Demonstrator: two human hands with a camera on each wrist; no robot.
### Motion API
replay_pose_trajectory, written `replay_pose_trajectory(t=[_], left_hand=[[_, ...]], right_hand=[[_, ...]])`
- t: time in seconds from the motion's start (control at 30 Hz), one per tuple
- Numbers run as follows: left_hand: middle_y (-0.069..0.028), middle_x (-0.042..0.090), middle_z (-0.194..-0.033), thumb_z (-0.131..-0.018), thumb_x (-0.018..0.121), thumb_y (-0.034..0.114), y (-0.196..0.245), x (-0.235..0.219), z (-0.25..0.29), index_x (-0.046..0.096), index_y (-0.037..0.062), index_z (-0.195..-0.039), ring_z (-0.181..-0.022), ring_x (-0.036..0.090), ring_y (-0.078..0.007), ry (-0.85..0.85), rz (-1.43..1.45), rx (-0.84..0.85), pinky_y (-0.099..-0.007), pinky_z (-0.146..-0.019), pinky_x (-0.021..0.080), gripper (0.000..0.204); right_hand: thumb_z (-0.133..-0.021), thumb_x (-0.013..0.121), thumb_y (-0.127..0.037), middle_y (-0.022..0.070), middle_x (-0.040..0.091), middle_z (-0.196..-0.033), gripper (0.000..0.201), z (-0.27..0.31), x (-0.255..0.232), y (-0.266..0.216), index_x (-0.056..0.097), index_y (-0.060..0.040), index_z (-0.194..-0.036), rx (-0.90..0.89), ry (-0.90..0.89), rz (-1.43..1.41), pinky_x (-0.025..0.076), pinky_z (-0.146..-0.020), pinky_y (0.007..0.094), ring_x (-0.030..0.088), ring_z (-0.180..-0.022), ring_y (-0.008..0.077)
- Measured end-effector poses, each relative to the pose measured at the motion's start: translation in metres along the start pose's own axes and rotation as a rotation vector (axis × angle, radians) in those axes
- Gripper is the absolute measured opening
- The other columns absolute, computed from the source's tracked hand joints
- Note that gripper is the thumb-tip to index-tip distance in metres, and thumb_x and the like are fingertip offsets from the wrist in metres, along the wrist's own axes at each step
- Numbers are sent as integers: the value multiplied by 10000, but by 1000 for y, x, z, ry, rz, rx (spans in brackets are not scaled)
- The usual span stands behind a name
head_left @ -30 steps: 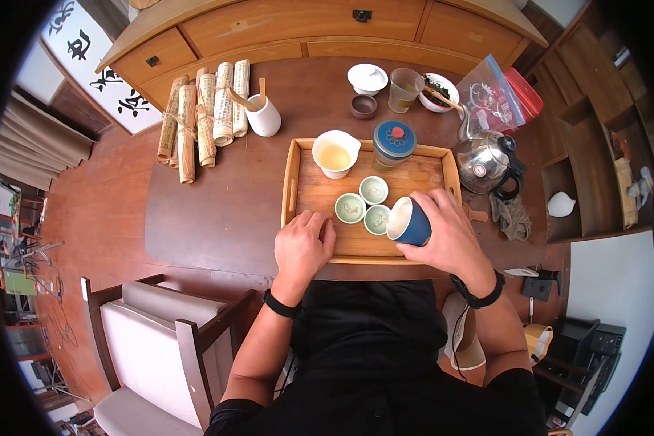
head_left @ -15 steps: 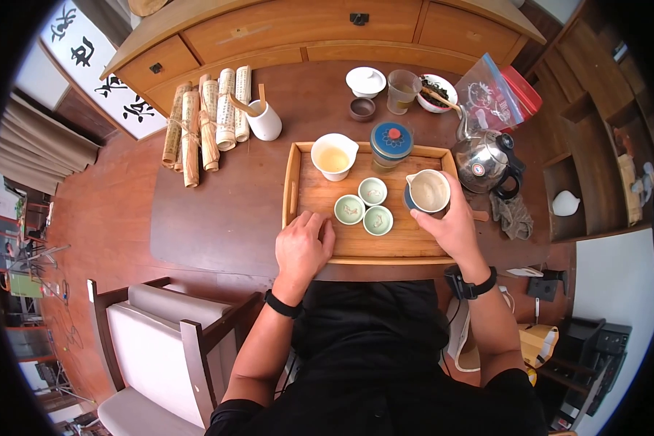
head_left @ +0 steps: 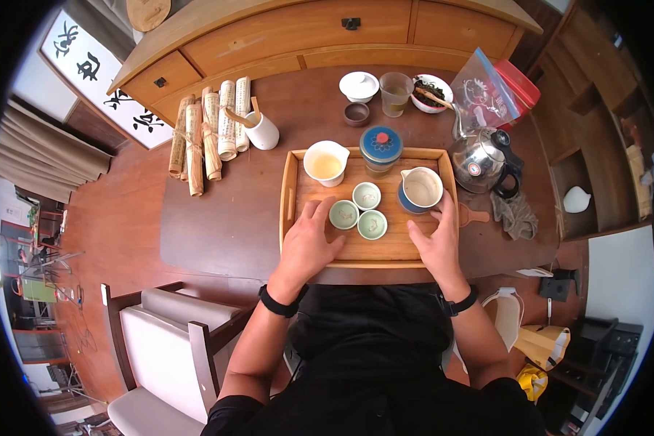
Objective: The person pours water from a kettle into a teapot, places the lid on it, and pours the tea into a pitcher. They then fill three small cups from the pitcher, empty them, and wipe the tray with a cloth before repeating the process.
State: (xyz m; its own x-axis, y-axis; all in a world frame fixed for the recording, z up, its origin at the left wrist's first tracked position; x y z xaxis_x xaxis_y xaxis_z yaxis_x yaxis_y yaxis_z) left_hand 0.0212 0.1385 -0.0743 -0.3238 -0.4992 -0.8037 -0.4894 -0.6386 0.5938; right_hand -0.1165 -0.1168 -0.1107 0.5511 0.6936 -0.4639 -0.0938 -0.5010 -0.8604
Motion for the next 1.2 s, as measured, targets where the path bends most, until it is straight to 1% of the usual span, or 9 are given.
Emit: replay_pose_trajectory(t=[0.07, 0.3, 0.6, 0.67, 0.77, 0.87, 1.03, 1.17, 1.2], left_hand=[[-144, 689, -1280, -871, 921, 187, 1, 6, -3, 625, 79, -1572, -940, 747, -295, -5, -7, -3, -448, -904, 621, 769], [-130, 704, -1282, -875, 927, 169, 1, 9, -8, 674, 65, -1511, -936, 755, -250, -17, 63, -65, -415, -878, 624, 692], [-97, 756, -1141, -861, 940, 133, -3, -11, -2, 724, 30, -1382, -804, 729, -168, -4, 160, -172, -352, -764, 612, 574], [-85, 766, -1118, -866, 941, 127, -9, -19, 0, 718, 24, -1378, -800, 723, -143, -9, 171, -213, -330, -752, 606, 568], [-29, 789, -1108, -876, 945, 117, -15, -35, -1, 684, 12, -1421, -832, 673, -74, 81, 493, -221, -266, -743, 567, 613], [-51, 784, -1020, -860, 934, 118, -3, -64, -12, 699, 33, -1400, -788, 671, -112, 148, 375, -170, -297, -735, 576, 595], [-81, 794, -1141, -845, 938, 176, -11, -75, -39, 717, 32, -1407, -782, 661, -156, 183, 292, -189, -329, -755, 579, 620], [-44, 748, -1118, -861, 925, 198, -4, -72, -56, 732, 53, -1418, -804, 629, -114, 238, 170, -142, -299, -744, 549, 607], [-88, 727, -1186, -851, 927, 232, -2, -71, -61, 728, 48, -1415, -882, 673, -188, 230, 117, -134, -357, -807, 576, 626]], right_hand=[[-934, 878, -111, 270, 548, -1621, 928, -1, -1, 3, 366, 64, -1688, -2, 33, -34, 517, -1202, 473, 599, -1464, 377], [-970, 839, -61, 221, 583, -1615, 851, 3, -2, 2, 392, 35, -1688, 15, 19, -28, 499, -1214, 460, 598, -1472, 315], [-980, 835, -68, 225, 569, -1626, 837, 3, -2, 1, 398, 32, -1687, -12, 31, -59, 510, -1200, 464, 605, -1460, 326], [-965, 833, -84, 261, 578, -1545, 834, 2, -3, -2, 397, 55, -1662, -51, 41, -8, 520, -1189, 476, 636, -1389, 377], [-964, 832, -82, 259, 577, -1546, 829, 2, -4, -2, 399, 60, -1656, -45, 32, 0, 520, -1192, 472, 630, -1400, 376], [-967, 832, -87, 256, 577, -1549, 821, 1, -4, -3, 403, 69, -1650, -39, 30, -17, 525, -1186, 471, 627, -1403, 378], [-968, 832, -92, 264, 579, -1551, 807, 1, -3, 3, 415, 71, -1640, -46, 44, 3, 534, -1171, 472, 631, -1397, 391], [-965, 833, -90, 266, 586, -1549, 802, 1, -4, 1, 424, 69, -1636, -48, 50, 12, 543, -1157, 473, 639, -1390, 397], [-965, 833, -90, 266, 586, -1549, 802, 1, -4, 1, 424, 69, -1636, -48, 52, 11, 543, -1157, 473, 639, -1390, 397]])
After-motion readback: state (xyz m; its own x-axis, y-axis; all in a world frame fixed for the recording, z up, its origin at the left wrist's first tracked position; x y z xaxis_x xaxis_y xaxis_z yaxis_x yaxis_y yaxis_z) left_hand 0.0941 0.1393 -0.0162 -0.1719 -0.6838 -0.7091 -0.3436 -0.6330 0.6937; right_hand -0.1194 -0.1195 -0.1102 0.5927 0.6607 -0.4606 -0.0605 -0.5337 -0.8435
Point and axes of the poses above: each hand's wrist, its own z-axis away from the middle knuckle, its own x-axis out of the palm, y = z × x, the point moved 5 cm from there along -z, towards the middle knuckle
